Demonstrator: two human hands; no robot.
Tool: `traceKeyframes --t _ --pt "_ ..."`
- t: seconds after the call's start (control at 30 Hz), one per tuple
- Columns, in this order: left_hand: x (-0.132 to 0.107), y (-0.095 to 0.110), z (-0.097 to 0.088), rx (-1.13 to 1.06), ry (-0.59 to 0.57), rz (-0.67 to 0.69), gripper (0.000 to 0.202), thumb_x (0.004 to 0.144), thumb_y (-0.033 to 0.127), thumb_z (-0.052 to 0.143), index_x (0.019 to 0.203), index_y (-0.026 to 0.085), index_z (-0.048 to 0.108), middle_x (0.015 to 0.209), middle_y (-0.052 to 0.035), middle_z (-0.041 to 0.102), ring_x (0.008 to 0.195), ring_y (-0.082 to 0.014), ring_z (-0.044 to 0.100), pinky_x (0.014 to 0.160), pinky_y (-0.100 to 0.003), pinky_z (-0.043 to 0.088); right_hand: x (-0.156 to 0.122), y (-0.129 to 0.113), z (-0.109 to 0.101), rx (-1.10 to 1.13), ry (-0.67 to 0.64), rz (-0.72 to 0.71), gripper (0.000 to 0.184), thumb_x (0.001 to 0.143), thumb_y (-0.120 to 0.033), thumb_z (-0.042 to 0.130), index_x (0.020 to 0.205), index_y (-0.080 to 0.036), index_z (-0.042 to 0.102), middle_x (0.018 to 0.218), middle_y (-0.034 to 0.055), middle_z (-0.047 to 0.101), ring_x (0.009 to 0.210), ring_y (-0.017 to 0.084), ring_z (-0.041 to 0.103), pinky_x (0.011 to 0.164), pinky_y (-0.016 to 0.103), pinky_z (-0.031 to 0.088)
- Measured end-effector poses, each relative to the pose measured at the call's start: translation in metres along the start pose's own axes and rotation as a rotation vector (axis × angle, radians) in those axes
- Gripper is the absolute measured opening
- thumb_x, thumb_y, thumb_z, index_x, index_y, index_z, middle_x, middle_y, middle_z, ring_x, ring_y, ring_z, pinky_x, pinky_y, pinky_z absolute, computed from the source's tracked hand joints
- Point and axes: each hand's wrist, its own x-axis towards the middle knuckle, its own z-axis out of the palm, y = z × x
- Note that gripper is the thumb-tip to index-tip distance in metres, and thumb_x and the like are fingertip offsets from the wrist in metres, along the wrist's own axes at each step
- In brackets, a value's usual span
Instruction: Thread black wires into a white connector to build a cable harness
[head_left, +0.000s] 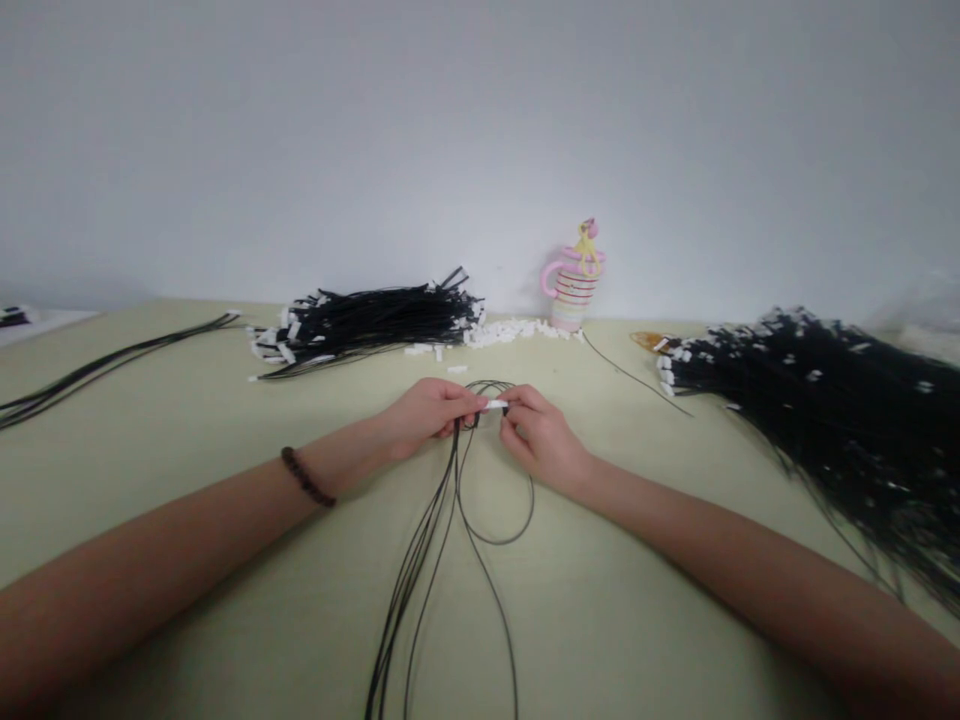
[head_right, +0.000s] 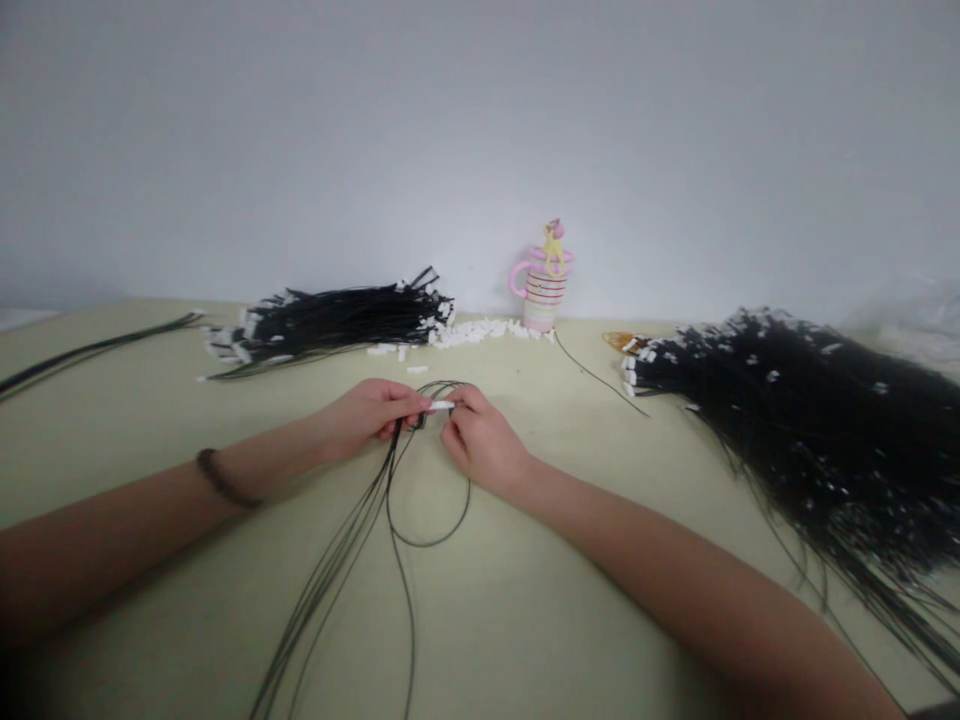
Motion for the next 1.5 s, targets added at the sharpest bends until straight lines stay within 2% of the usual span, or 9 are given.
traceKeyframes --t 0.37,0.47,0.53,0.63,0.77,0.97,1.17,1.3,1.5 --pt "0.006 -0.002 -0.005 -0.213 0.114 -0.031 0.024 0.063 0.033 0.065 0.056 0.012 0.055 0.051 0.0028 0.046 0.040 -0.0024 0.033 0.037 -0.018 0.022 -0.001 0.006 0.002 0.022 0.184 0.097 0.011 0.075 -0.021 0.053 0.072 -0.014 0.061 0.110 0.0105 0.040 0.092 0.016 0.045 0.085 0.032 0.040" --pt "0.009 0.005 -0.012 -0.333 0.151 -0.040 0.020 0.063 0.030 0.065 0.062 0.011 0.057 0.053 0.0027 0.046 0.040 -0.0019 0.034 0.036 -0.016 0.021 0.001 0.014 0.003 0.117 0.192 0.266 0.017 0.075 -0.028 0.054 0.079 -0.015 0.065 0.091 0.0079 0.047 0.077 0.013 0.047 0.072 0.029 0.043" --pt "0.007 0.017 -0.018 -0.424 0.157 0.010 0.017 0.064 0.026 0.065 0.067 0.010 0.058 0.053 0.0025 0.045 0.042 -0.0017 0.036 0.036 -0.015 0.021 0.003 0.017 0.001 0.324 0.045 0.410 0.023 0.076 -0.034 0.054 0.079 -0.014 0.065 0.073 0.0037 0.049 0.063 0.010 0.045 0.058 0.024 0.041" --pt "-0.002 0.039 -0.025 -0.561 0.117 0.097 0.012 0.065 0.022 0.063 0.068 0.011 0.058 0.052 0.0028 0.043 0.042 -0.0012 0.033 0.037 -0.014 0.020 0.007 0.021 -0.006 0.670 -0.174 0.540 0.025 0.074 -0.036 0.056 0.079 -0.013 0.062 0.062 -0.0009 0.051 0.050 0.005 0.040 0.046 0.018 0.032" --pt "-0.016 0.055 -0.030 -0.553 0.013 0.140 0.016 0.063 0.024 0.065 0.060 0.013 0.054 0.049 0.0027 0.041 0.040 -0.0011 0.028 0.038 -0.015 0.017 0.010 0.025 -0.016 0.946 -0.256 0.634 0.024 0.072 -0.033 0.059 0.086 -0.014 0.056 0.061 -0.0028 0.055 0.041 0.003 0.041 0.038 0.015 0.026" --pt "-0.016 0.039 -0.024 -0.187 -0.221 0.099 0.020 0.062 0.032 0.065 0.061 0.013 0.059 0.052 -0.0005 0.049 0.045 -0.0052 0.035 0.042 -0.020 0.019 0.011 0.041 -0.024 1.233 -0.151 0.762 0.023 0.068 -0.018 0.060 0.090 -0.015 0.053 0.100 0.0085 0.061 0.087 0.015 0.060 0.071 0.025 0.047" --pt "-0.003 0.014 -0.008 -0.004 -0.124 0.018 0.026 0.064 0.038 0.061 0.067 0.012 0.062 0.057 -0.0017 0.053 0.046 -0.0061 0.035 0.042 -0.021 0.018 0.019 0.049 -0.027 0.899 0.126 0.680 0.025 0.063 -0.009 0.049 0.086 -0.012 0.058 0.097 0.0099 0.062 0.097 0.017 0.056 0.087 0.031 0.041" --pt "0.006 0.002 -0.004 -0.058 0.043 -0.048 0.028 0.062 0.039 0.062 0.065 0.012 0.062 0.059 -0.0010 0.054 0.042 -0.0045 0.031 0.040 -0.021 0.016 0.023 0.025 -0.028 0.612 0.277 0.549 0.018 0.064 -0.013 0.051 0.081 -0.013 0.056 0.077 0.0044 0.062 0.072 0.012 0.059 0.070 0.025 0.047" --pt "0.007 -0.001 0.000 -0.122 0.173 -0.044 0.027 0.062 0.039 0.063 0.066 0.012 0.063 0.061 -0.0016 0.056 0.045 -0.0055 0.038 0.041 -0.021 0.022 0.017 -0.016 -0.003 0.628 -0.268 0.630 0.012 0.073 -0.025 0.049 0.075 -0.014 0.056 0.063 0.0009 0.057 0.044 0.008 0.053 0.038 0.017 0.035"
